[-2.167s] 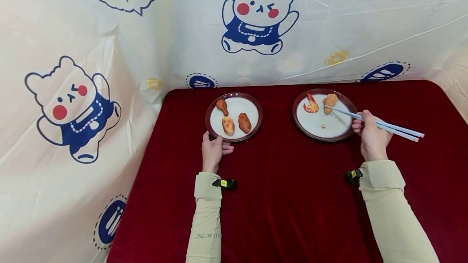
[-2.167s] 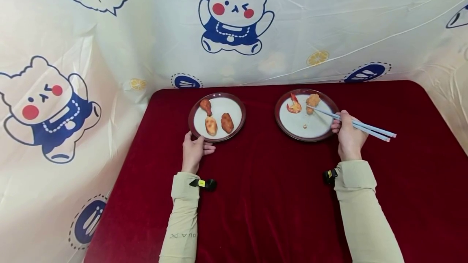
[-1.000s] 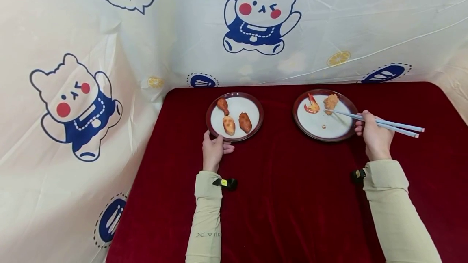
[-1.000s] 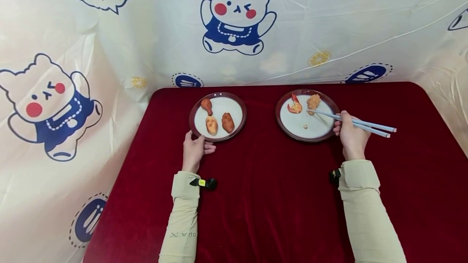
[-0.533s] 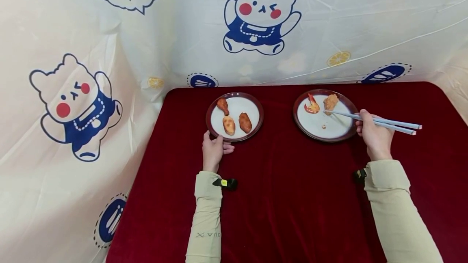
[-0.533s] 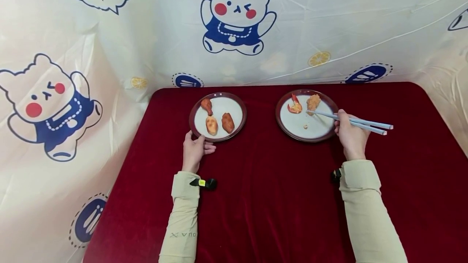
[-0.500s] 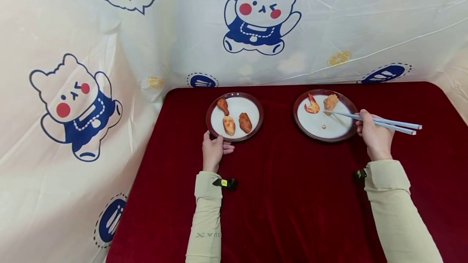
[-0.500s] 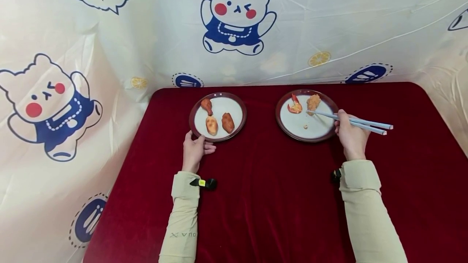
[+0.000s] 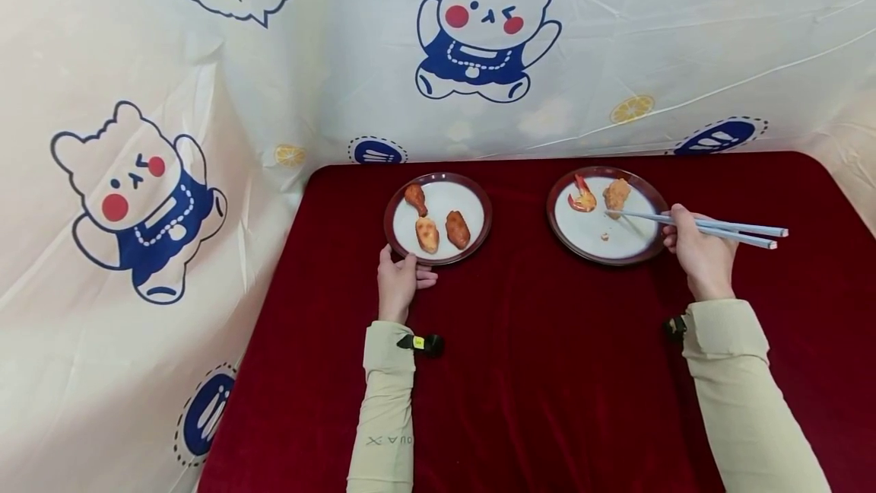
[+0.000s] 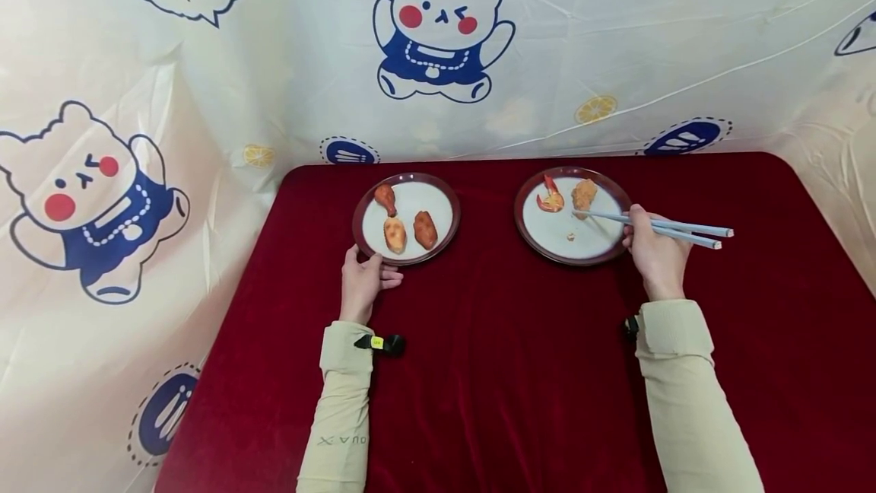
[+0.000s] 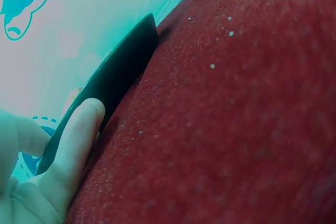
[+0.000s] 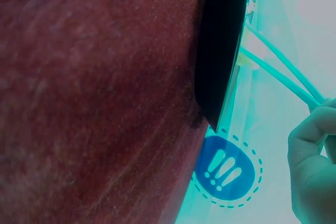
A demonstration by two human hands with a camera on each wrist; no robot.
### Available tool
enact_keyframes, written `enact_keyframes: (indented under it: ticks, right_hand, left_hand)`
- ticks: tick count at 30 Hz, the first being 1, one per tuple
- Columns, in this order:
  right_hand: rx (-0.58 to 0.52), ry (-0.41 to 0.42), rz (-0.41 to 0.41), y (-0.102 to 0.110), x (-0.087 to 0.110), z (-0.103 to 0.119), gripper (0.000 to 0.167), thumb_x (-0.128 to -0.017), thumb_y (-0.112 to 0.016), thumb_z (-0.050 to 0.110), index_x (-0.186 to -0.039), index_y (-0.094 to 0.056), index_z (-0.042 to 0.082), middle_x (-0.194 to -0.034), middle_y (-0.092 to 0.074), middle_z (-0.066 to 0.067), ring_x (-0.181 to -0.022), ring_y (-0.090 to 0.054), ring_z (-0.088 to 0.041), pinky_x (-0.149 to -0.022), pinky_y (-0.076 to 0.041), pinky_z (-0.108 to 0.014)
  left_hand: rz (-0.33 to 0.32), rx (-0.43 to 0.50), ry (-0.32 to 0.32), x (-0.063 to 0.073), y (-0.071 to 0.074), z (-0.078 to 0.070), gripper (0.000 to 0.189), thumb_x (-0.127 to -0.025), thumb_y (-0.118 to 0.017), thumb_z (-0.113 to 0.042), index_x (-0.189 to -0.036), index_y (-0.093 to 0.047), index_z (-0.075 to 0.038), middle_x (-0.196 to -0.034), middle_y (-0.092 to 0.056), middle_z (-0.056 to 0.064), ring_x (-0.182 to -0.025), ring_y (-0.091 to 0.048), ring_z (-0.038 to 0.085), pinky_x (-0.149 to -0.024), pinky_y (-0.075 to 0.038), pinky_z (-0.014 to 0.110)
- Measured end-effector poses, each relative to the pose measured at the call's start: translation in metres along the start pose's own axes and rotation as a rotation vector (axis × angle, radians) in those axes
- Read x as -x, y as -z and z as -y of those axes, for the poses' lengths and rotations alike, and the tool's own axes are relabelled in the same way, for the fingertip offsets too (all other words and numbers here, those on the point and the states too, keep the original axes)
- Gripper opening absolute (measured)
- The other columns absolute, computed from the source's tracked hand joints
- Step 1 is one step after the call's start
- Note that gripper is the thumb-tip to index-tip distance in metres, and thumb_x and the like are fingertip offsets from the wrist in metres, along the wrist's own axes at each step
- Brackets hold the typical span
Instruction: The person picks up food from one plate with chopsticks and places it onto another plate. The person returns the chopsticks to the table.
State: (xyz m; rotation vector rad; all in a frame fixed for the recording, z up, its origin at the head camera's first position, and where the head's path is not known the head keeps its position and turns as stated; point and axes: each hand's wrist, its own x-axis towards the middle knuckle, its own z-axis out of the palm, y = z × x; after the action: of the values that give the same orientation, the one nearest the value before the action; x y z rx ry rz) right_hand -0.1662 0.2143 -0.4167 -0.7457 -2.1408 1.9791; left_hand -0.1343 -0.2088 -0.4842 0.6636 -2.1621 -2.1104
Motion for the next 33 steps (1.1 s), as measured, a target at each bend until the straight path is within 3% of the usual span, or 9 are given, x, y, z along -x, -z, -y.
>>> enact_keyframes:
  ticks: [12,25,33]
  right_hand:
    - [0.021,0.037,0.001,-0.008,-0.005,-0.002,0.025,-0.093,-0.062,0.036,-0.094,-0.071,0.013,-0.060,-0.061,0.014,-0.049,-0.056,0.002,-0.046,-0.050,-0.011]
    - [-0.025,0.004,-0.025,-0.004,-0.003,0.006,0.022,-0.092,-0.062,0.040,-0.087,-0.072,0.021,-0.060,-0.062,0.013,-0.048,-0.057,0.000,-0.046,-0.050,-0.011]
    - [-0.049,-0.012,-0.037,0.001,0.000,0.008,0.022,-0.091,-0.063,0.041,-0.086,-0.072,0.022,-0.061,-0.062,0.013,-0.049,-0.056,-0.001,-0.046,-0.050,-0.012]
  left_hand:
    - [0.001,0.008,0.003,0.000,0.000,0.003,0.067,-0.099,-0.044,-0.015,-0.156,-0.008,-0.013,-0.095,-0.069,0.023,-0.062,-0.071,0.020,-0.064,-0.064,0.036]
    - [0.019,-0.002,0.019,-0.002,0.002,-0.001,0.067,-0.100,-0.043,-0.014,-0.156,-0.007,-0.017,-0.101,-0.068,0.028,-0.066,-0.072,0.023,-0.067,-0.064,0.036]
    - [0.005,0.007,0.002,-0.001,0.001,0.001,0.066,-0.099,-0.044,-0.013,-0.155,-0.010,-0.014,-0.095,-0.068,0.025,-0.061,-0.071,0.020,-0.064,-0.064,0.036]
